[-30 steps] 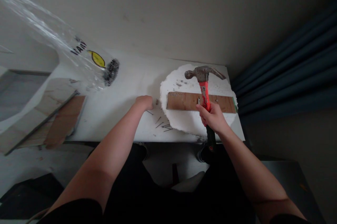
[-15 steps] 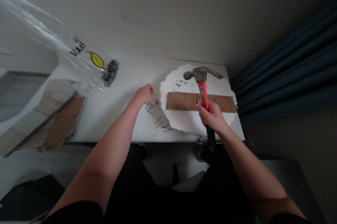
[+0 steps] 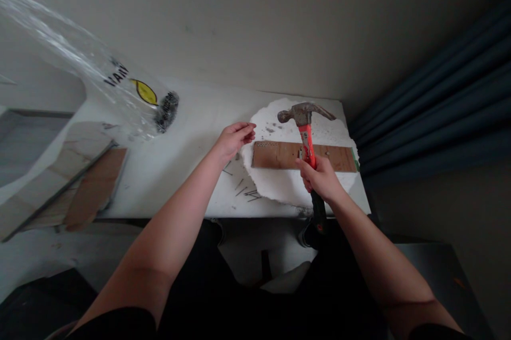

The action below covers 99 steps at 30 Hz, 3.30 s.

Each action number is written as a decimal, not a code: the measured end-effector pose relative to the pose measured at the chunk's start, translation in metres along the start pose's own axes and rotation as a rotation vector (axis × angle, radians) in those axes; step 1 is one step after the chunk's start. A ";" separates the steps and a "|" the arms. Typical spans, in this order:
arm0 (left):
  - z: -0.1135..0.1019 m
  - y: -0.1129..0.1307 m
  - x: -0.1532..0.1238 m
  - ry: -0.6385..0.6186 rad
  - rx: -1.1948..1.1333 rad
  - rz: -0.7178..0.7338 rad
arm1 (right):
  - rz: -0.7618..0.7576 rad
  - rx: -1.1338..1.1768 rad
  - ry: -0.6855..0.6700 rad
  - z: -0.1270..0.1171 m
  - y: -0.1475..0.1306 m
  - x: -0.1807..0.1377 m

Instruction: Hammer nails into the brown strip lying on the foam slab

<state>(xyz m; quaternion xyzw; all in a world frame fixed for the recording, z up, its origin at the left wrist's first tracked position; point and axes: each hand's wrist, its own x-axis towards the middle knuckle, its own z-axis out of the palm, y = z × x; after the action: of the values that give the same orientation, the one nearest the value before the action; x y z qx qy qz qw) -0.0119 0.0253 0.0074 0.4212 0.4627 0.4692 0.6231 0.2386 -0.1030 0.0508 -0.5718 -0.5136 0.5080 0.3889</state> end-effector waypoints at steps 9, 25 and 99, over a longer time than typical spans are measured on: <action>0.006 -0.012 0.001 -0.015 0.344 0.110 | 0.011 0.019 -0.038 -0.002 -0.003 0.001; 0.028 -0.020 0.000 -0.065 0.702 0.299 | 0.024 -0.191 -0.049 -0.013 -0.002 -0.001; 0.031 -0.026 -0.009 -0.029 0.848 0.438 | -0.155 -0.733 -0.044 0.000 -0.024 -0.010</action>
<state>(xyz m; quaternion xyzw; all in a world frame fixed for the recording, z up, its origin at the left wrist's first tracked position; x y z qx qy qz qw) 0.0218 0.0084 -0.0097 0.7325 0.5050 0.3532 0.2892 0.2342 -0.1087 0.0761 -0.6214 -0.7113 0.2717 0.1844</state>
